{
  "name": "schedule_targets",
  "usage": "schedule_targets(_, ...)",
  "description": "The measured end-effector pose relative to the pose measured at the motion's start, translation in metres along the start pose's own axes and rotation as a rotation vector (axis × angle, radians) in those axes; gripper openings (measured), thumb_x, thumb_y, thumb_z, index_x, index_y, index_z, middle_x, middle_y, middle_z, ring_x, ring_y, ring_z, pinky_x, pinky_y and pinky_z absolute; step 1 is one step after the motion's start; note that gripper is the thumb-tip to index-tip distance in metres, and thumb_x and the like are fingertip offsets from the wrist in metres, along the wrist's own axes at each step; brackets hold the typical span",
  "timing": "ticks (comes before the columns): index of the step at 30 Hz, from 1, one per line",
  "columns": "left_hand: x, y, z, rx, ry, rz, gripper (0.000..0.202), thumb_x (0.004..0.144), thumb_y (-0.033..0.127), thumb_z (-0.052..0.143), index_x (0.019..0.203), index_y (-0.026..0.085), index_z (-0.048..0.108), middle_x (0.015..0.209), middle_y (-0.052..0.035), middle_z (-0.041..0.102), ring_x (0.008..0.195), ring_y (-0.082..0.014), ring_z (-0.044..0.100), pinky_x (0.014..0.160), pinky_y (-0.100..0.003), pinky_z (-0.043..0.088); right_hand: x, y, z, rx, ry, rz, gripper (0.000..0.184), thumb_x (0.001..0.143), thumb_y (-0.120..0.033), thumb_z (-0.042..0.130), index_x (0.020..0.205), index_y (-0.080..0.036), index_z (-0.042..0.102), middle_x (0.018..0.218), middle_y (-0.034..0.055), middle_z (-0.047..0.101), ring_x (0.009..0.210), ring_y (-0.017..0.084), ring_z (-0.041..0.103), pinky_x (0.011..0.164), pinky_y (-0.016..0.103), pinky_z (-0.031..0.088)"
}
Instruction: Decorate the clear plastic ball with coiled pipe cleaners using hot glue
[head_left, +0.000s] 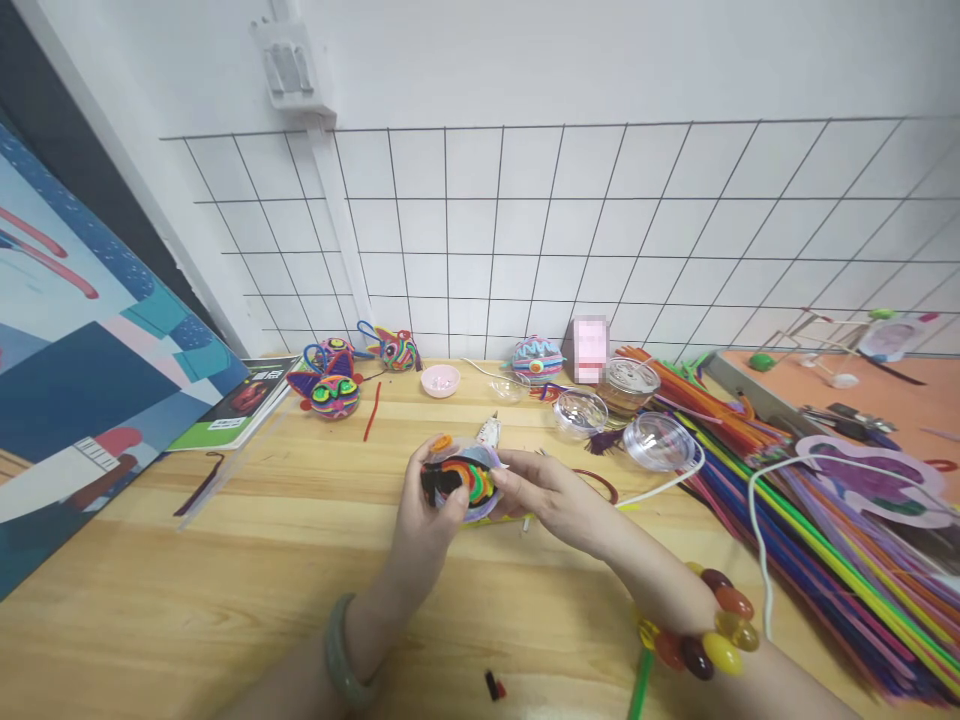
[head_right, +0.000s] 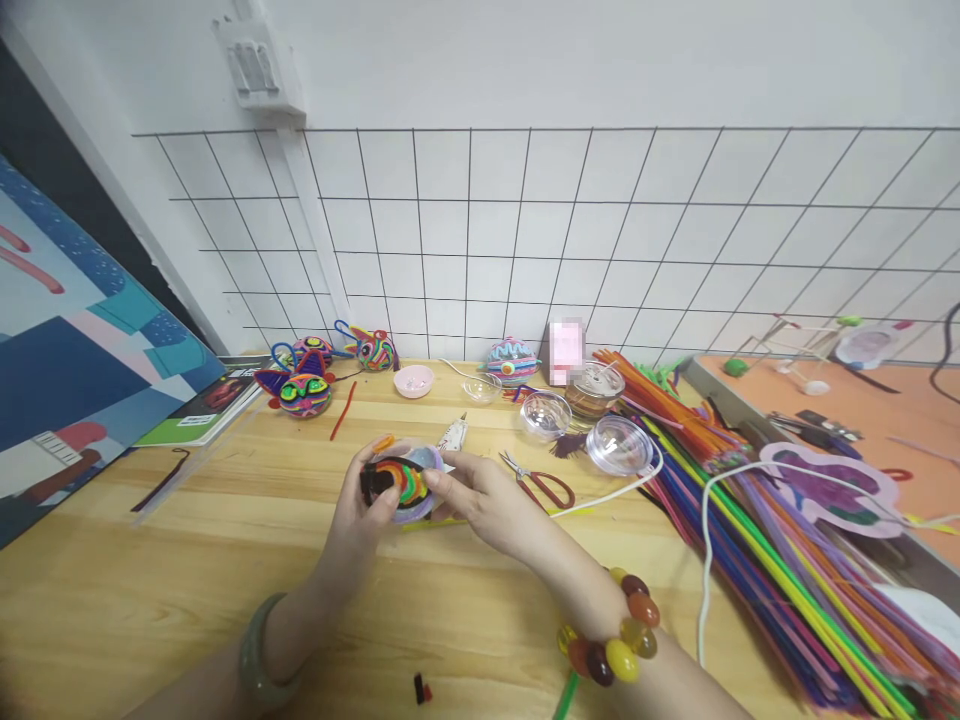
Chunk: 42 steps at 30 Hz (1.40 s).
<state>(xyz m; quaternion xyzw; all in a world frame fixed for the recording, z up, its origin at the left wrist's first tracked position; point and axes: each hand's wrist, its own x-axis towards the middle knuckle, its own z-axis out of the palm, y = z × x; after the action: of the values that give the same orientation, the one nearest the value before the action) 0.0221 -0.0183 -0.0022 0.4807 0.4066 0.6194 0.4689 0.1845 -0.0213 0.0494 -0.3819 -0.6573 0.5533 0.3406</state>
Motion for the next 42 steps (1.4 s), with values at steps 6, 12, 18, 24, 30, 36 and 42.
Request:
schedule_targets(6,-0.002,-0.002,0.002,0.031,0.007,0.011,0.055,0.069,0.033,0.064,0.120,0.018,0.047,0.120,-0.0130,0.058,0.110,-0.0264,0.057,0.093,-0.039,0.046,0.002,0.004,0.004,-0.006,0.022,-0.036,0.050,0.083,-0.057,0.054,0.112,-0.017,0.062,0.080,0.0035,0.068,0.078,0.021,0.066,0.077,0.035,0.052)
schedule_targets(12,-0.001,0.001,-0.001,-0.020,-0.019,-0.004,0.056,0.070,0.036,0.065,0.120,0.018,0.047,0.116,-0.0117,0.060,0.108,-0.0265,0.059,0.093,-0.040,0.047,0.003,0.004,0.007,0.007,0.041,-0.022,0.049,0.086,-0.057,0.050,0.113,-0.017,0.060,0.087,0.0046,0.067,0.074,0.018,0.064,0.069,0.030,0.052)
schedule_targets(18,0.002,0.004,-0.002,-0.020,-0.031,-0.058,0.054,0.073,0.036,0.063,0.122,0.019,0.046,0.119,-0.0102,0.058,0.112,-0.0256,0.056,0.096,-0.040,0.044,0.003,0.007,0.010,0.028,0.020,-0.012,0.048,0.084,-0.055,0.055,0.115,-0.018,0.057,0.089,0.0033,0.065,0.071,0.014,0.060,0.062,0.025,0.049)
schedule_targets(24,0.001,0.009,0.000,-0.010,-0.021,-0.086,0.059,0.073,0.037,0.063,0.125,0.018,0.043,0.117,-0.0111,0.059,0.109,-0.0253,0.057,0.095,-0.040,0.044,0.003,0.011,0.014,-0.012,0.057,-0.023,0.048,0.087,-0.052,0.053,0.119,-0.016,0.054,0.084,0.0030,0.065,0.069,0.014,0.058,0.062,0.024,0.046)
schedule_targets(30,0.007,0.006,-0.007,-0.128,-0.089,-0.166,0.075,0.072,0.038,0.066,0.135,0.020,0.030,0.119,-0.0108,0.056,0.109,-0.0254,0.056,0.097,-0.040,0.042,0.000,0.005,0.007,-0.033,0.022,0.031,0.055,0.086,-0.057,0.050,0.123,-0.017,0.052,0.090,0.0053,0.067,0.070,0.015,0.064,0.062,0.026,0.051)
schedule_targets(36,0.017,0.004,-0.013,-0.277,-0.123,-0.208,0.088,0.070,0.036,0.070,0.142,0.025,0.020,0.110,-0.0064,0.058,0.105,-0.0232,0.056,0.096,-0.040,0.041,-0.007,-0.004,-0.004,-0.024,-0.015,0.138,0.064,0.085,-0.064,0.045,0.133,-0.022,0.047,0.097,0.0078,0.070,0.076,0.020,0.071,0.067,0.032,0.054)
schedule_targets(42,0.020,0.013,-0.014,-0.314,-0.157,-0.211,0.100,0.064,0.033,0.076,0.144,0.028,0.014,0.114,-0.0066,0.057,0.102,-0.0220,0.057,0.095,-0.039,0.041,-0.009,-0.012,-0.024,-0.006,0.245,0.110,0.052,0.082,-0.057,0.055,0.115,-0.019,0.062,0.098,0.0096,0.071,0.076,0.020,0.070,0.070,0.033,0.055)
